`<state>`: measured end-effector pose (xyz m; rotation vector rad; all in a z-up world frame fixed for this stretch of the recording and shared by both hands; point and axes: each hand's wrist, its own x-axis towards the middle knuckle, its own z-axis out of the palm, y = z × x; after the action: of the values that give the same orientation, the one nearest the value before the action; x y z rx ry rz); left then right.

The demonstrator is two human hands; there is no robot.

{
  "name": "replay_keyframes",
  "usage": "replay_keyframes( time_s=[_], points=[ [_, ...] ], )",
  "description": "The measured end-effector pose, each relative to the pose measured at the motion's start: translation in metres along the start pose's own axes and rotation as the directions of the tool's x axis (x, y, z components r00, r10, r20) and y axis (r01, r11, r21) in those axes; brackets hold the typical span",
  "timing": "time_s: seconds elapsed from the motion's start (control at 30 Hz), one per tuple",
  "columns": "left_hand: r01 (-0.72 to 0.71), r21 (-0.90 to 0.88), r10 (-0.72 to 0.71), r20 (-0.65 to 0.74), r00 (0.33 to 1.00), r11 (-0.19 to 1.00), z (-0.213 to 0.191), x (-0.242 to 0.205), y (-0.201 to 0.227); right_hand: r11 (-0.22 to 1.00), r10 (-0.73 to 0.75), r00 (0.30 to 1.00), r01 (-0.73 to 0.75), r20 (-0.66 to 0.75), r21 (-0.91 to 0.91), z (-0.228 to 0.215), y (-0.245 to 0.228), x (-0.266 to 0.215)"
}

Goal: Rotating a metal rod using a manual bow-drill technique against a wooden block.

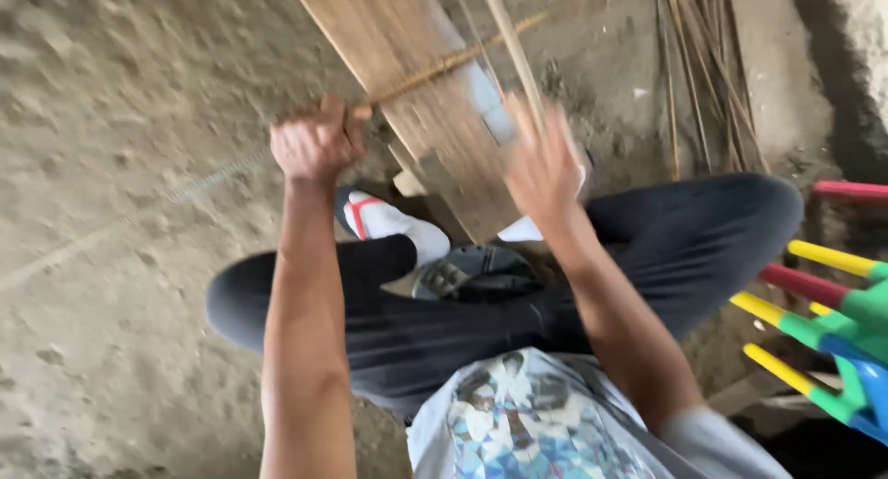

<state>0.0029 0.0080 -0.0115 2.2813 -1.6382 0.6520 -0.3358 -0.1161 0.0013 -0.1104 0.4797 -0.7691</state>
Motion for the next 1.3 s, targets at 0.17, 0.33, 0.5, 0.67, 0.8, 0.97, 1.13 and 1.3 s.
replay_keyframes(
  time_s=[0.17,0.33,0.5,0.67,0.8,0.97,1.13,1.3],
  points=[
    [-0.010,-0.055,0.004,-0.109,0.994,0.998,0.003,0.004,-0.004,-0.430,-0.314,0.817,0.331,0.483,-0.840,0.138,0.020,0.038],
    [0.035,-0.084,-0.043,-0.097,0.994,0.996,0.011,-0.002,-0.007,-0.567,-0.269,0.848,0.243,0.456,-0.787,0.107,-0.002,-0.111],
    [0.013,-0.023,-0.016,-0.108,0.994,1.000,0.018,-0.002,-0.011,-0.443,-0.398,0.832,0.193,0.385,-0.875,0.081,0.002,-0.096],
    [0.036,-0.068,-0.043,-0.103,0.994,0.997,0.014,-0.007,-0.008,-0.479,-0.298,0.733,0.439,0.612,-0.760,0.125,0.022,0.047],
    [0.065,-0.108,-0.060,0.051,0.997,0.992,0.024,-0.009,-0.011,-0.499,-0.314,0.771,0.363,0.554,-0.787,0.106,0.009,0.024],
    [0.092,-0.065,-0.090,0.041,0.995,0.994,0.026,-0.014,-0.008,-0.583,-0.344,0.821,0.193,0.455,-0.789,0.109,0.004,-0.132],
    [0.086,-0.051,-0.087,-0.025,0.996,0.995,0.023,-0.009,-0.009,0.333,-0.385,0.889,0.383,0.247,-0.862,0.030,-0.025,-0.043],
    [0.079,-0.058,-0.081,-0.032,0.996,0.995,0.022,-0.015,-0.010,-0.518,-0.260,0.700,0.480,0.665,-0.708,0.125,0.026,0.055]
  ],
)
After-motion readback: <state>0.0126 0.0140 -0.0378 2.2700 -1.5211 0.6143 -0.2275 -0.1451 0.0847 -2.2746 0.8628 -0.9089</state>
